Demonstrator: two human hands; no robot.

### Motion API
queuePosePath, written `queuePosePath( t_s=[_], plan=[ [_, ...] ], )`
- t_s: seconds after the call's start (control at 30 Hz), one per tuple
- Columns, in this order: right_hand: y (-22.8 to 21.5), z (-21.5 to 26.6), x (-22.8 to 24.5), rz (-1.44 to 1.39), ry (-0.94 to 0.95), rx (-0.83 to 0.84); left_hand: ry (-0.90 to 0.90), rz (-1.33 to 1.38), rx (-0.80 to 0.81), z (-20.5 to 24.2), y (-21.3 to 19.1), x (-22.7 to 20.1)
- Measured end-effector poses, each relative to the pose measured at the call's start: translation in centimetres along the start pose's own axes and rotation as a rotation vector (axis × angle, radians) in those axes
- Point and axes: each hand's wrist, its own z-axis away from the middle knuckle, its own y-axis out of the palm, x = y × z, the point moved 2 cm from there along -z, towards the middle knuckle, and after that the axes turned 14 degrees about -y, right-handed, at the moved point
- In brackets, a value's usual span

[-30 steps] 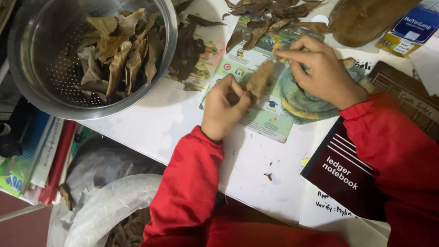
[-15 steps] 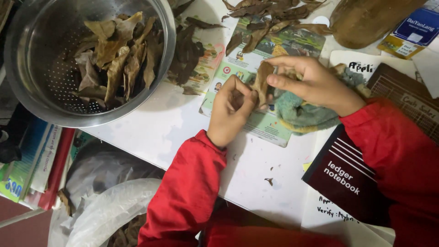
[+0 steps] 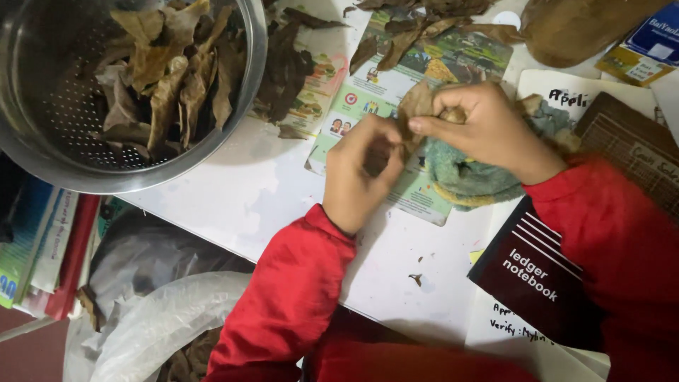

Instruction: Crumbling dried tea leaves by hand and using a scouring pad, then collecting the pieces in a metal colander

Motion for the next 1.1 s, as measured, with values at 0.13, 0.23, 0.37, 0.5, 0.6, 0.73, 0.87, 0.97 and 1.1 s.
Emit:
queuePosePath(
  t_s=[0.13, 0.23, 0.37, 0.5, 0.6, 0.73, 0.87, 0.97, 1.1],
  plan=[
    [0.4, 0.2, -1.3, 0.217, -0.015, 0.087, 0.028, -0.322, -0.001, 0.2, 0.1, 2.1],
    [0.7, -0.2, -1.1, 0.342, -0.092, 0.058, -0.014, -0.541, -0.028, 0.4, 0.4, 2.6],
    [0.6, -0.2, -0.4, 0.543, -0.088, 0.071, 0.134, -0.644, -0.033, 0.7, 0.0, 1.1],
    [-1.9, -1.8, 1.9, 0.206, 0.303, 0.112, 0.243, -0.827, -0.113, 0.5, -0.8, 0.2],
    [-3.6, -1.7, 4.2, 0.080, 0.110, 0.110, 0.202, -0.862, -0.112, 0.6, -0.8, 0.2],
    [-0.5, -2.4, 4.3, 0.257, -0.327, 0.240, 0.176, -0.863, -0.144, 0.7, -0.7, 0.1],
    [0.5, -1.9, 1.7, 0.440, -0.412, 0.324, 0.199, -0.843, -0.210, 0.9, -0.4, -0.4],
    [0.2, -1.7, 1.3, 0.535, -0.392, 0.311, 0.247, -0.869, -0.236, 1.0, 0.0, -0.4],
    [0.4, -0.5, 3.6, 0.447, -0.415, 0.479, 0.220, -0.887, -0.268, 0.9, -0.2, -0.6]
  ],
)
